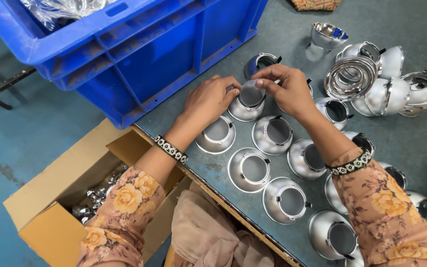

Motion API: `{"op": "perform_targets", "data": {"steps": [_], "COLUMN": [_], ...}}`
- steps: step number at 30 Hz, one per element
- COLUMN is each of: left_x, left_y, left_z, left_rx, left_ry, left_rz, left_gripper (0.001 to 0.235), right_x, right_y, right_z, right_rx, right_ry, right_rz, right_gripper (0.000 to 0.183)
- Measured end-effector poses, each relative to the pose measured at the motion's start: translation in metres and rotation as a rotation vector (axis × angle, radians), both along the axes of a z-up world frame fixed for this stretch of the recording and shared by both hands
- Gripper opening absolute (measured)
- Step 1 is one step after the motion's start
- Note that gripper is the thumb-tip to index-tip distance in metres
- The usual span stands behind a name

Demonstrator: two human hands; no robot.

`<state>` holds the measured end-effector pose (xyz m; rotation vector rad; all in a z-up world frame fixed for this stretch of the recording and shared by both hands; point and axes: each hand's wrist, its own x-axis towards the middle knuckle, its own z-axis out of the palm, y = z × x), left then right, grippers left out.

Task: The person assembles multiple silver metal light fixture housings by inserting small circular plastic diffusers into each unit. They use a screwdriver to adjust internal components and arrange the finished units on the table.

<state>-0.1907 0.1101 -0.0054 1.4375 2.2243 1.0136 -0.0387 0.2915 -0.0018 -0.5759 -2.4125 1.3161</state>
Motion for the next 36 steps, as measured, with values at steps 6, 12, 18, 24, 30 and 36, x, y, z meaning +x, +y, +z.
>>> {"op": "perform_targets", "data": {"steps": [6, 12, 18, 24, 30, 36], "left_x": [0.0, 0.001, 0.002, 0.006, 0.011, 0.015], "left_y": [0.0, 0.0, 0.001, 0.0, -0.001, 0.007], "left_z": [0.0, 0.0, -0.002, -0.004, -0.01, -0.011], "left_rx": [0.014, 0.009, 0.015, 0.093, 0.166, 0.034], "left_ry": [0.021, 0.04, 0.047, 0.034, 0.241, 0.587], "left_rz": [0.013, 0.015, 0.018, 0.025, -0.002, -0.03], "left_gripper": [0.02, 0.021, 0.021, 0.024, 0.018, 0.022], "right_x": [0.002, 0.003, 0.007, 0.008, 0.011, 0.02], "right_y": [-0.001, -0.008, -0.009, -0.01, -0.013, -0.023], "right_z": [0.002, 0.008, 0.008, 0.007, 0.01, 0.019], "right_rx": [0.146, 0.345, 0.597, 0.456, 0.531, 0.758], "right_ry": [0.021, -0.021, -0.065, -0.032, -0.083, -0.079], "right_rz": [0.075, 0.099, 0.126, 0.089, 0.076, 0.186], "right_gripper": [0.017, 0.028, 0.032, 0.03, 0.018, 0.024]}}
